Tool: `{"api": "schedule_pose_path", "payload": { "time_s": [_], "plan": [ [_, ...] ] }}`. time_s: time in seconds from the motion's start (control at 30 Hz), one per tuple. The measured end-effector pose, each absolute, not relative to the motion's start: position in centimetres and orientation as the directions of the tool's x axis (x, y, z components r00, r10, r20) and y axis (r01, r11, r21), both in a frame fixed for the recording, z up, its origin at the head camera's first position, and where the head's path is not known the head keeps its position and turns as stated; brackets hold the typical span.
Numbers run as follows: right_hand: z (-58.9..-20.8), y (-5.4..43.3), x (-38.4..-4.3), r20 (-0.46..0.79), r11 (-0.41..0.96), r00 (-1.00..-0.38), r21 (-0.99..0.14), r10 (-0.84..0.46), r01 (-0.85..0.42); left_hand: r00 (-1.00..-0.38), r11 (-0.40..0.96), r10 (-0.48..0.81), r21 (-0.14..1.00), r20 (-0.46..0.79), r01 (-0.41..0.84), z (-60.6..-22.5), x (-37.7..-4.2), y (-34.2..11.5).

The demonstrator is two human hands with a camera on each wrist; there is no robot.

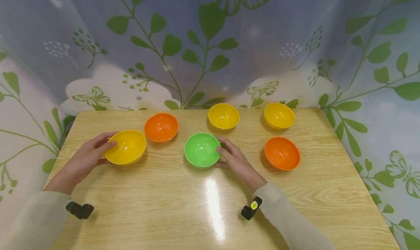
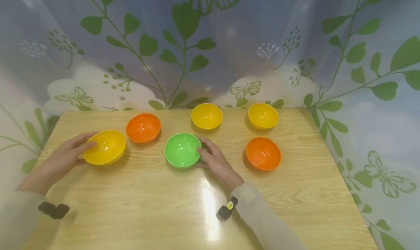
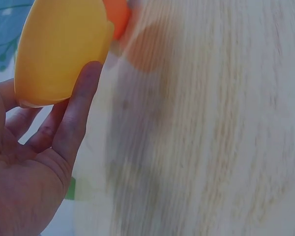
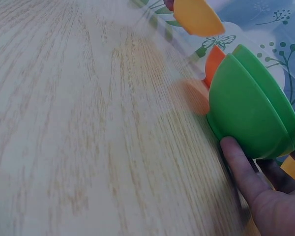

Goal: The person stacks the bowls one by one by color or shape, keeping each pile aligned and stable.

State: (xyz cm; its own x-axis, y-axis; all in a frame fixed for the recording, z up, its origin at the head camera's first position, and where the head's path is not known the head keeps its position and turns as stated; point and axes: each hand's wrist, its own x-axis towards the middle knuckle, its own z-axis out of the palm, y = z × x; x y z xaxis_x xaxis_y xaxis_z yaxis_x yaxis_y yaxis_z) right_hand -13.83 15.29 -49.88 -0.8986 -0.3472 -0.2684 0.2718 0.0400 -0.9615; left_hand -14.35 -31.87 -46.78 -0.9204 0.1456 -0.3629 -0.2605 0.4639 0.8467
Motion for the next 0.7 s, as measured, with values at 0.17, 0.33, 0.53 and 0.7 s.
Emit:
{"api": "schedule_pose_path", "payload": {
  "time_s": [0.17, 0.33, 0.53, 0.7],
  "plan": [
    [-50.1, 15.3, -14.0, -0.266, 0.031, -0.898, -0.962, -0.35, 0.273, -0.921, 0.477, 0.139, 0.84, -0.364, -0.26, -46.1, -14.5, -31.1],
    [-50.2, 15.3, -14.0, -0.259, 0.027, -0.898, -0.963, -0.356, 0.268, -0.921, 0.474, 0.146, 0.842, -0.362, -0.257, -45.3, -14.6, -30.3],
    [-50.1, 15.3, -14.0, -0.257, 0.028, -0.896, -0.964, -0.361, 0.265, -0.922, 0.456, 0.161, 0.855, -0.352, -0.247, -45.0, -14.8, -29.6],
    [-50.0, 15.3, -13.9, -0.264, 0.027, -0.896, -0.962, -0.356, 0.273, -0.922, 0.433, 0.169, 0.867, -0.348, -0.248, -44.6, -14.9, -29.1]
  ]
}}
